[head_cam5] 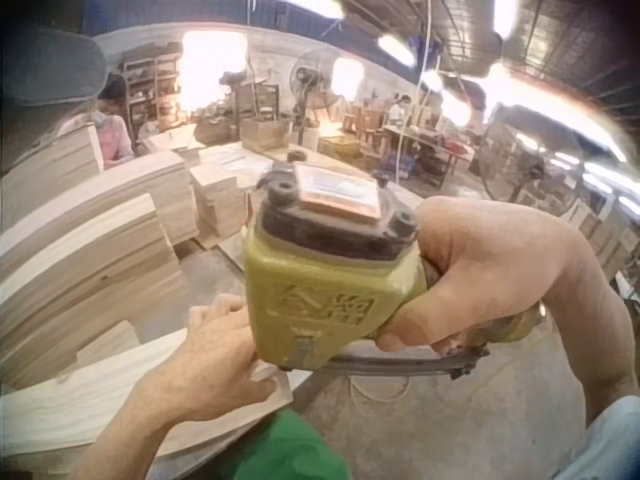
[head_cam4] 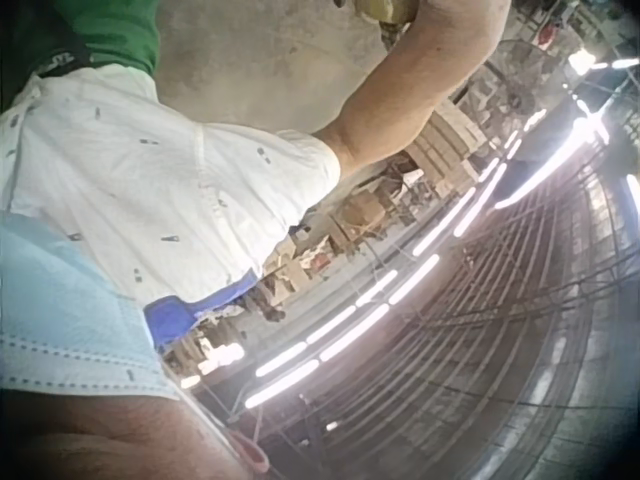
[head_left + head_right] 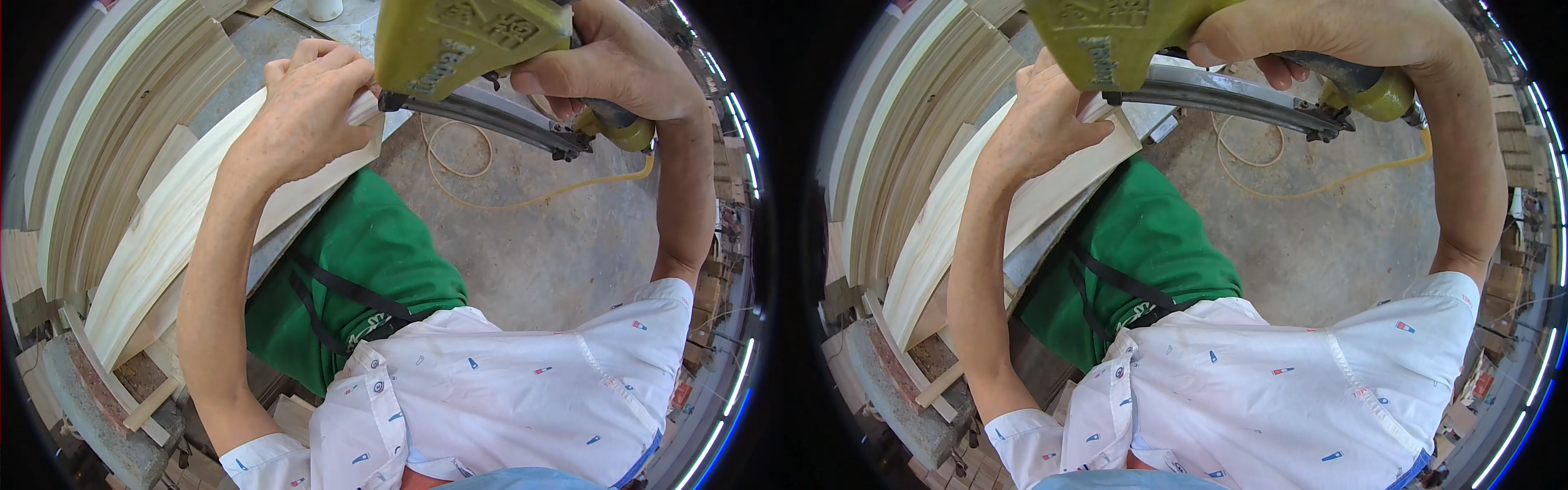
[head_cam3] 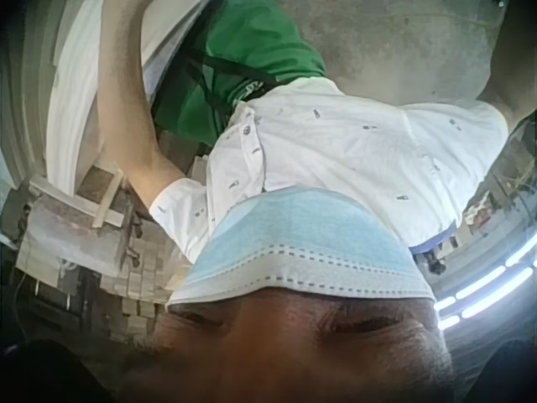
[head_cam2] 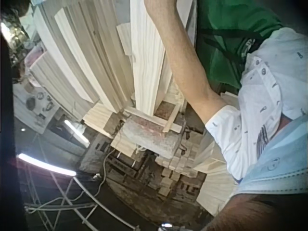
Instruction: Assembling wooden boxes by applying glue to the joints and securing panels with a pneumatic nailer.
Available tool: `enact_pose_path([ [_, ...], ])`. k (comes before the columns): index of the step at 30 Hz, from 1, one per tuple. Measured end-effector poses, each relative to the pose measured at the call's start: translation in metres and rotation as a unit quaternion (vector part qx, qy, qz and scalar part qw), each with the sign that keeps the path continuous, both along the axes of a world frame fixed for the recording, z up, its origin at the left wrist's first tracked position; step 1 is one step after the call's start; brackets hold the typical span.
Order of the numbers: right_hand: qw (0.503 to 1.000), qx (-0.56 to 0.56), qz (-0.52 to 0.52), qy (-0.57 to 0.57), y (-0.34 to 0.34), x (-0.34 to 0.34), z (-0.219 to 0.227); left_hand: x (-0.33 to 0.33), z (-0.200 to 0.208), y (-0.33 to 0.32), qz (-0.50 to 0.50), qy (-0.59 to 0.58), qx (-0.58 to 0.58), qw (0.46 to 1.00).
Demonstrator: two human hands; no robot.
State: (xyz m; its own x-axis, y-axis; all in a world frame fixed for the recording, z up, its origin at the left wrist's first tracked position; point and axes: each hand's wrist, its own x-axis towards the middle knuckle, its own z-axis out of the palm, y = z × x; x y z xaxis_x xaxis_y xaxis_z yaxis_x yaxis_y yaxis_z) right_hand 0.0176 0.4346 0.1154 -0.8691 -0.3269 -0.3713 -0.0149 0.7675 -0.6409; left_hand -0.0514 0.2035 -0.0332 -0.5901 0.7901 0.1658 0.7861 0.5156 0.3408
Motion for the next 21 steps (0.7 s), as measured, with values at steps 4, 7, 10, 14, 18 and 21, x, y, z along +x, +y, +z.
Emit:
enact_pose_path([
  [4,0.999,-0.013,0.013,0.046,-0.015,0.001,-0.002,-0.003,-0.002,-0.001,-0.006,-0.012,0.003,1.000],
  [7,0.999,-0.012,-0.010,0.034,-0.020,-0.001,0.003,-0.005,-0.006,-0.001,-0.017,-0.029,0.019,0.999],
  [10,1.000,0.006,-0.011,-0.006,-0.018,-0.005,0.004,-0.006,-0.007,-0.001,-0.019,-0.039,0.026,0.999],
  [14,0.991,0.087,-0.061,0.075,-0.014,0.004,-0.011,-0.006,-0.007,-0.003,-0.021,-0.039,0.036,0.998],
  [18,0.999,0.035,-0.013,-0.023,-0.021,-0.009,0.008,-0.006,-0.006,-0.001,-0.026,-0.038,0.039,0.998],
  [21,0.999,0.038,0.003,-0.022,-0.022,-0.011,0.008,-0.006,-0.006,-0.003,-0.022,-0.052,0.045,0.997],
])
